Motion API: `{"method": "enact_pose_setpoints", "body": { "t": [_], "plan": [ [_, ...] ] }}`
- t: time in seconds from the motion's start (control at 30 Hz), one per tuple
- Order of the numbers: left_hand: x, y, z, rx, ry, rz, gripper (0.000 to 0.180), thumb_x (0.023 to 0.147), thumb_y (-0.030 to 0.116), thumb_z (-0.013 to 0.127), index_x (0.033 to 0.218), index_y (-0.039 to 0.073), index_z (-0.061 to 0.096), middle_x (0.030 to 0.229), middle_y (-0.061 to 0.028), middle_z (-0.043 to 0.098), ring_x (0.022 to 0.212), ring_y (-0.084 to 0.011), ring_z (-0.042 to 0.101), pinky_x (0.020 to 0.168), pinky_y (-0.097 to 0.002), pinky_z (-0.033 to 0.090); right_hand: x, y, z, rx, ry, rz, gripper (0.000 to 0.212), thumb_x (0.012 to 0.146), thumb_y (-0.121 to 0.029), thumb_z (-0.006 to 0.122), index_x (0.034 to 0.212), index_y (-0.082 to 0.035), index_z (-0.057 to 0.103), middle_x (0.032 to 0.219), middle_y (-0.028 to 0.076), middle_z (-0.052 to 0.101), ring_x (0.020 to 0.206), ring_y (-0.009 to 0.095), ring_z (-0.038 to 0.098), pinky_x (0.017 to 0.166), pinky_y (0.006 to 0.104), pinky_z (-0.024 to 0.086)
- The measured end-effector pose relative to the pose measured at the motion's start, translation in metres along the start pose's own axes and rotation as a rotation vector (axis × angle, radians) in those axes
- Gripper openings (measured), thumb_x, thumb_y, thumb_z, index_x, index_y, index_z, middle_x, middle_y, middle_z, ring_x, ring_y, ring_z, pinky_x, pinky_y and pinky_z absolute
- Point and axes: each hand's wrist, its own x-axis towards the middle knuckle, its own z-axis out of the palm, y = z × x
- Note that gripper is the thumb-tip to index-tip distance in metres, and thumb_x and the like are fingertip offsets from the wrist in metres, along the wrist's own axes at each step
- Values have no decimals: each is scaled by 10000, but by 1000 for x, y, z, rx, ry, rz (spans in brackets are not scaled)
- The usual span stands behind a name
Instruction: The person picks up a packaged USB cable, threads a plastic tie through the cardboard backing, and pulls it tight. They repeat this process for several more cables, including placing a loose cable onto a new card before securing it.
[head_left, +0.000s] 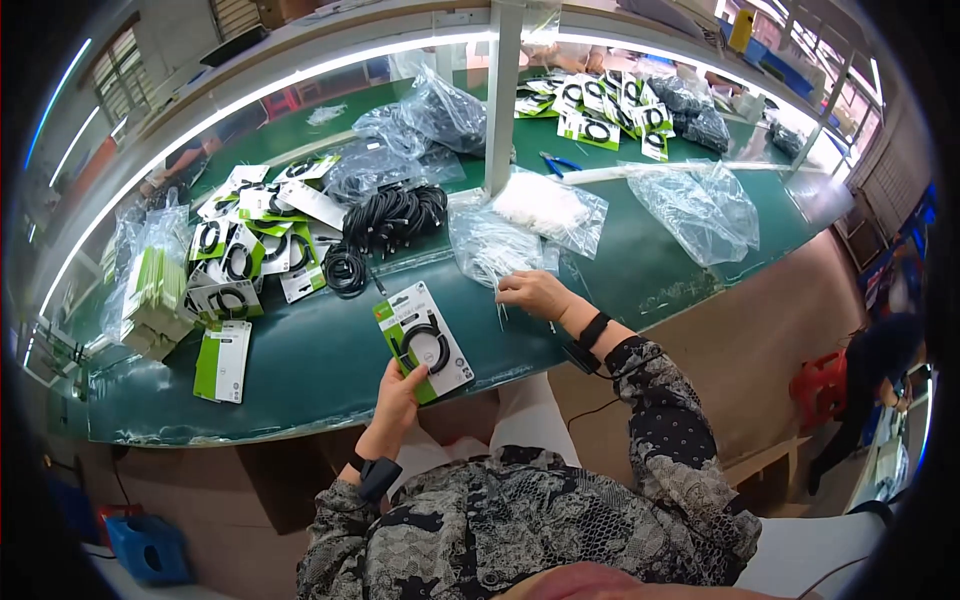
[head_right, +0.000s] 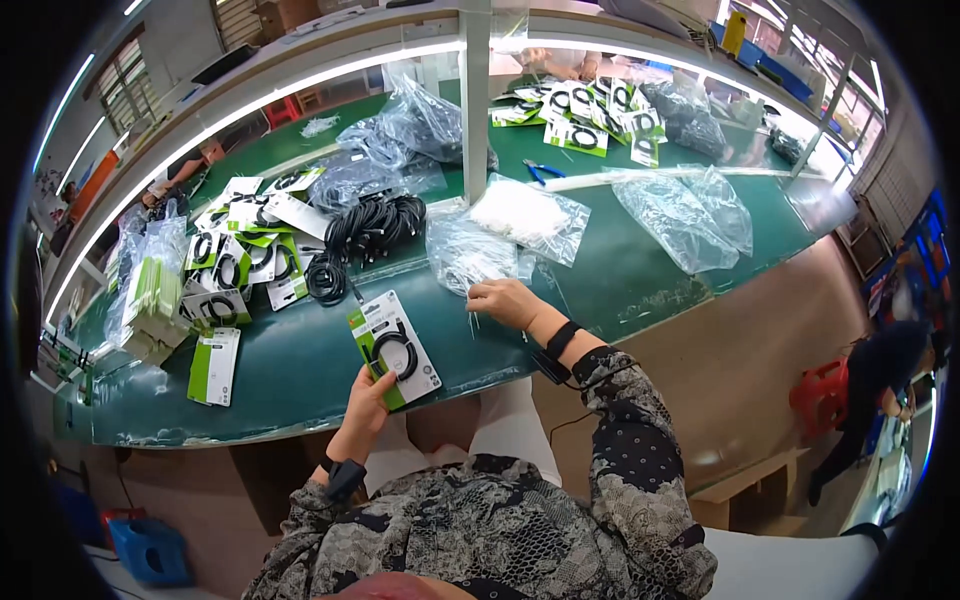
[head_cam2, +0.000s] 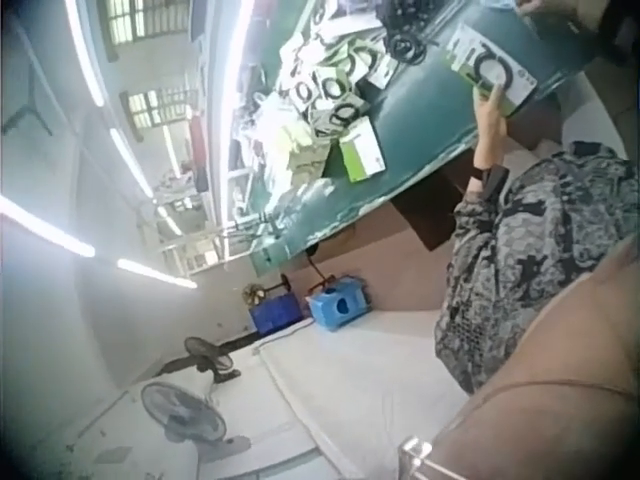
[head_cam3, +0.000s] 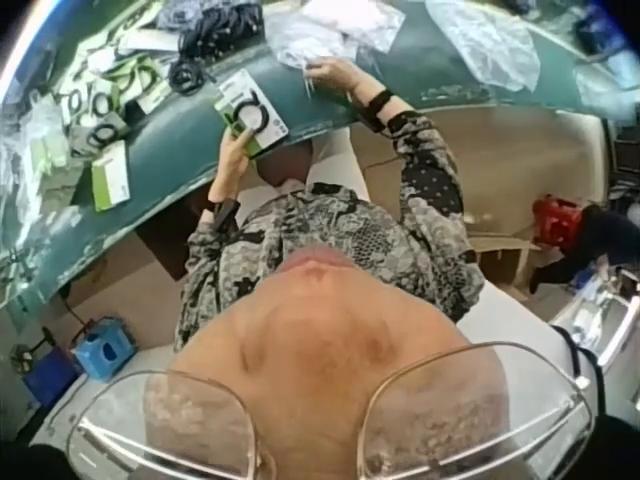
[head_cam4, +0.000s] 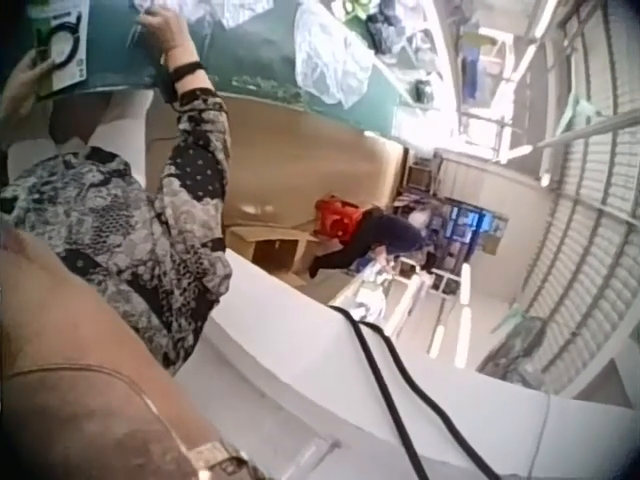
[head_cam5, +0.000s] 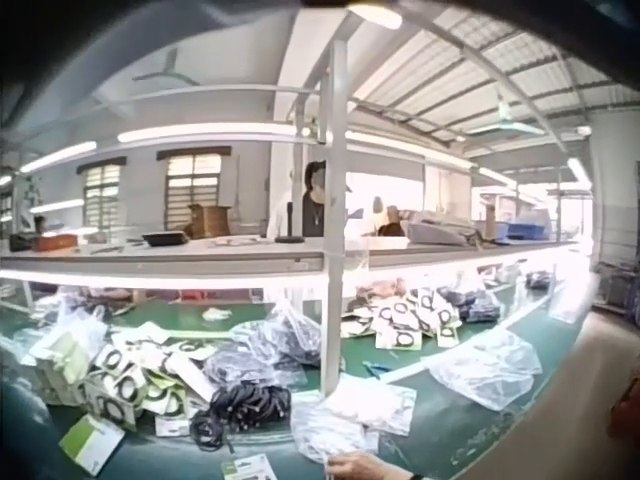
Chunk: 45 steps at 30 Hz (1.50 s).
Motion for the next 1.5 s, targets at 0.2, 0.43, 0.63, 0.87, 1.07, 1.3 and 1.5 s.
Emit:
{"method": "enact_pose_setpoints", "body": {
  "t": [0.2,0.43,0.63,0.87,1.07,1.3,1.5],
  "plan": [
    [1,10,10,-62,-29,-28,330,859,35,581,1163,81,463,1090,-55,565,1013,-190,568,884,-378,484,0,-4,-6,206,311,243,173,737,-12,608,872,-115,638,915,26,605,800,200,612,649,272,498],
    [1,14,30,-206,-129,-87,371,897,166,552,1245,138,426,1191,-43,535,1101,-238,538,905,-430,476,15,-6,-35,585,613,537,156,757,47,624,870,-56,654,884,52,631,748,201,605,631,268,487],
    [-7,24,40,-349,-217,-142,396,917,249,512,1281,145,395,1259,-32,498,1174,-271,486,947,-464,443,24,-25,-79,330,780,376,132,768,75,610,842,-28,648,833,64,619,655,125,567,565,214,453],
    [-25,58,89,-855,-456,-225,318,943,226,463,1225,103,384,1055,-49,498,914,-241,554,833,-468,482,25,-120,-91,1073,819,673,116,864,46,513,930,-25,578,775,57,518,658,156,557,592,258,449],
    [-41,115,128,-959,-902,-145,211,951,188,448,1111,80,363,907,-56,419,737,-203,503,764,-437,481,65,-190,-186,2139,943,-84,105,920,-75,482,831,-68,427,773,79,489,610,223,548,541,286,444],
    [-37,95,118,-818,-767,-78,215,950,212,455,1090,78,361,934,-52,426,794,-193,503,783,-410,471,122,-214,-227,2393,751,-647,93,912,-105,503,886,-51,433,772,114,512,662,257,592,560,314,473],
    [-43,82,90,-763,-665,-25,236,949,236,459,1095,77,365,948,-49,429,818,-186,495,789,-396,464,135,-222,-209,2160,883,-1001,128,942,-113,426,969,-22,340,848,112,462,717,206,592,591,259,453]
  ]
}}
